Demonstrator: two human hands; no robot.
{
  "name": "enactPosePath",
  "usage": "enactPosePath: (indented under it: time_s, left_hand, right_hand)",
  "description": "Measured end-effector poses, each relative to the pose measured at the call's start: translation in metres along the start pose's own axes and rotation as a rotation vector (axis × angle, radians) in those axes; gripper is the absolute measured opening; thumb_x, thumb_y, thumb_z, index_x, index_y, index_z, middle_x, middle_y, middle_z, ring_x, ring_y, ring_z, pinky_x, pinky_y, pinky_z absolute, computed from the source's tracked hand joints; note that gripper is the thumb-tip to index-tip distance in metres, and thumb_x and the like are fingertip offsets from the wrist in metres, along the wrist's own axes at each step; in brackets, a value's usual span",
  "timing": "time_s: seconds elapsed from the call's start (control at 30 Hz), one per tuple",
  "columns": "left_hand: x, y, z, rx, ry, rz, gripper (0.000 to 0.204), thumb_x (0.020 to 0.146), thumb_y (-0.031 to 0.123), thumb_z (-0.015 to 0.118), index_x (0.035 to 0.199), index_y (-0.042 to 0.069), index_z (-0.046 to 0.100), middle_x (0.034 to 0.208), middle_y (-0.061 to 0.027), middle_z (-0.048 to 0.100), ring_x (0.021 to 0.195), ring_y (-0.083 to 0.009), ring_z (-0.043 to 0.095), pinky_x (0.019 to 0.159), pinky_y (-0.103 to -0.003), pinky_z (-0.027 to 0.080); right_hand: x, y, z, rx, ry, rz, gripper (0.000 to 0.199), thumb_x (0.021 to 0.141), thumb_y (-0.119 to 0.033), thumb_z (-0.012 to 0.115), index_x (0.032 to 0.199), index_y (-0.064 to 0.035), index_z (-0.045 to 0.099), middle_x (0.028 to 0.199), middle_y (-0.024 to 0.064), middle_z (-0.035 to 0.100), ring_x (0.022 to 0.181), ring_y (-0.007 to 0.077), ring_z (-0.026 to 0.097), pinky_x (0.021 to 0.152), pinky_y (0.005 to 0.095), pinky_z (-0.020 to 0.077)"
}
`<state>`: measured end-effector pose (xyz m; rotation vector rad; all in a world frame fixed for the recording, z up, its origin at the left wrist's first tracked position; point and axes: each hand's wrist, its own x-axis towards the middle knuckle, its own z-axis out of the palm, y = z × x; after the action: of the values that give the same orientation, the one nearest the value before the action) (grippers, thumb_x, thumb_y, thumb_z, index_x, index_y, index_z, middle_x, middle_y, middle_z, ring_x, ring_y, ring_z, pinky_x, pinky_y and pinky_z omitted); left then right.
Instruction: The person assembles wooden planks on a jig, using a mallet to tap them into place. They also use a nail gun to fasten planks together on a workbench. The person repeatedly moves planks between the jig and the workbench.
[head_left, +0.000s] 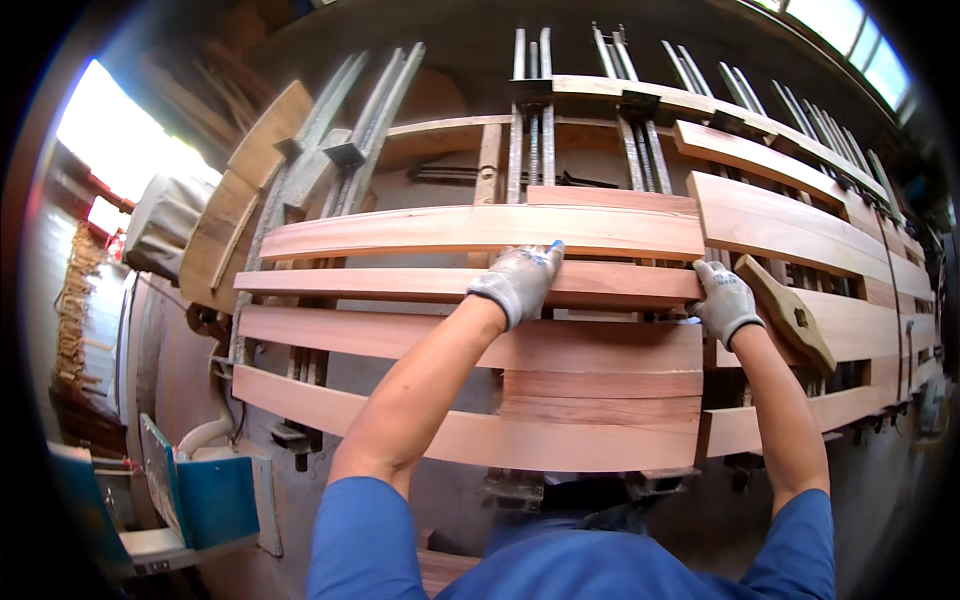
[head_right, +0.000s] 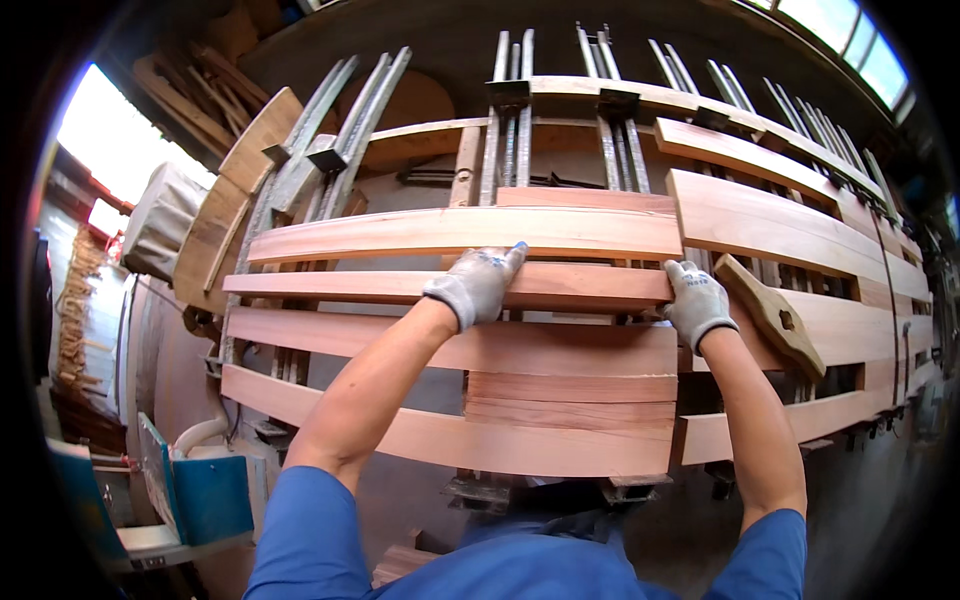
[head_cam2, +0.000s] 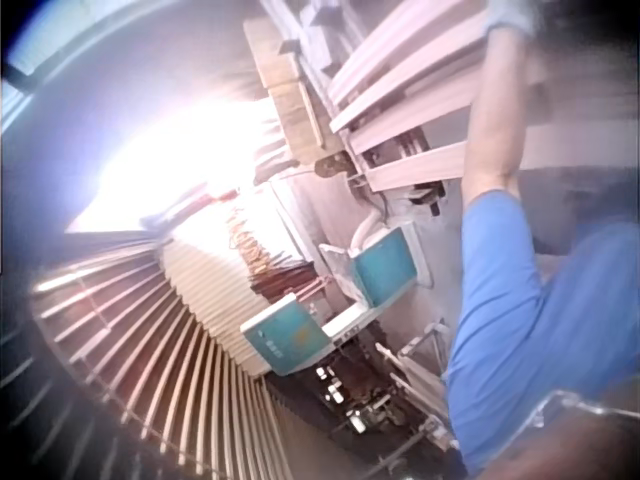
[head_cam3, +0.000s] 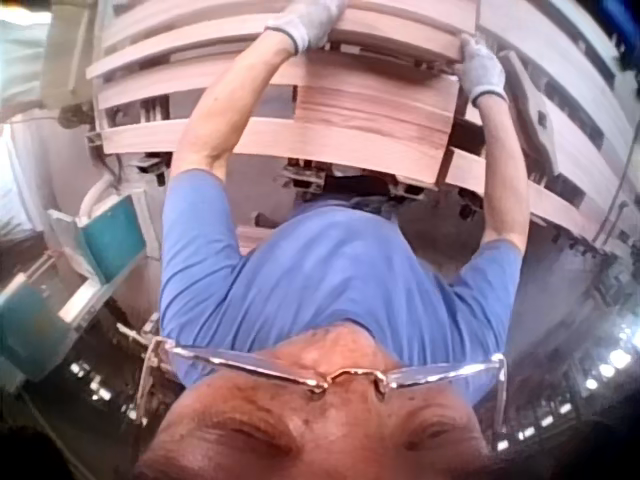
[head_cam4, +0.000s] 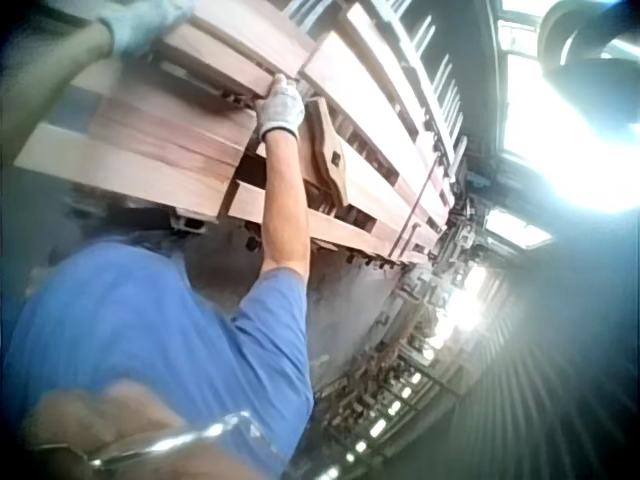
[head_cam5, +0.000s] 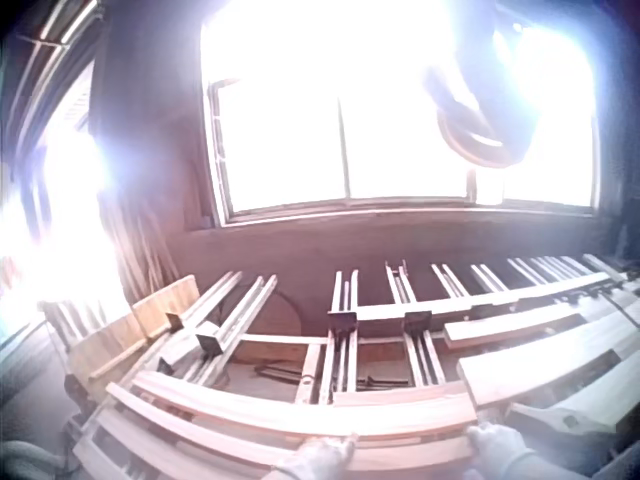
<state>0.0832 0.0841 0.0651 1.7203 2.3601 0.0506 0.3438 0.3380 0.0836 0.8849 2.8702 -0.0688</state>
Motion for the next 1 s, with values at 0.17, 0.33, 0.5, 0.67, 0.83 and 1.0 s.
enactPosePath:
  time_s: [0.17,0.33,0.5,0.67,0.83,1.0]
  left_hand:
    - [-0.019,-0.018,-0.007,0.076,0.029,0.052,0.087,0.077,0.008,0.077,0.156,0.005,0.040,0.119,-0.0218,0.067,0.113,-0.0377,0.065,0.104,-0.045,0.052]
    - [-0.073,-0.107,0.004,0.094,-0.075,-0.240,0.076,0.080,0.008,0.069,0.152,0.010,0.047,0.129,-0.0220,0.067,0.124,-0.0367,0.062,0.108,-0.044,0.050]
    - [-0.078,-0.117,-0.008,0.203,-0.312,-0.403,0.053,0.080,0.018,0.081,0.131,0.014,0.065,0.120,-0.0137,0.074,0.115,-0.0328,0.069,0.101,-0.043,0.055]
    - [-0.084,-0.121,0.015,0.203,-0.002,-0.303,0.045,0.081,0.018,0.078,0.124,0.013,0.067,0.118,-0.0126,0.074,0.112,-0.0306,0.070,0.096,-0.042,0.056]
    - [-0.083,-0.133,0.056,0.259,0.242,-0.187,0.042,0.083,0.015,0.073,0.124,0.009,0.067,0.125,-0.0129,0.072,0.116,-0.0307,0.069,0.100,-0.044,0.055]
    - [-0.086,-0.139,0.079,0.352,0.366,-0.149,0.044,0.085,0.012,0.067,0.129,0.007,0.067,0.131,-0.0143,0.070,0.120,-0.0322,0.067,0.105,-0.046,0.053]
  right_hand:
    - [0.008,0.016,0.007,0.024,-0.049,-0.046,0.054,0.085,-0.019,0.078,0.136,-0.0138,0.059,0.131,0.0163,0.065,0.121,0.0354,0.065,0.103,0.0448,0.0519]
    - [0.014,0.018,0.006,0.096,-0.078,-0.085,0.052,0.084,-0.017,0.076,0.133,-0.0117,0.059,0.128,0.0180,0.067,0.120,0.0364,0.065,0.104,0.0439,0.0526]
    - [0.011,0.016,-0.004,0.076,-0.049,-0.091,0.043,0.085,-0.013,0.074,0.126,-0.0106,0.060,0.123,0.0169,0.068,0.115,0.0361,0.068,0.099,0.0449,0.0541]
    - [0.009,0.034,0.007,0.139,0.309,-0.153,0.043,0.082,-0.009,0.076,0.121,-0.0108,0.059,0.119,0.0176,0.068,0.109,0.0372,0.069,0.091,0.0461,0.0565]
    - [0.001,0.055,0.049,0.030,0.347,-0.210,0.067,0.076,-0.017,0.085,0.135,-0.0115,0.054,0.139,0.0168,0.062,0.114,0.0369,0.068,0.094,0.0441,0.0579]
    - [-0.018,0.045,0.046,0.223,0.133,-0.152,0.083,0.076,-0.030,0.090,0.147,-0.0088,0.054,0.152,0.0222,0.054,0.132,0.0392,0.059,0.110,0.0439,0.0502]
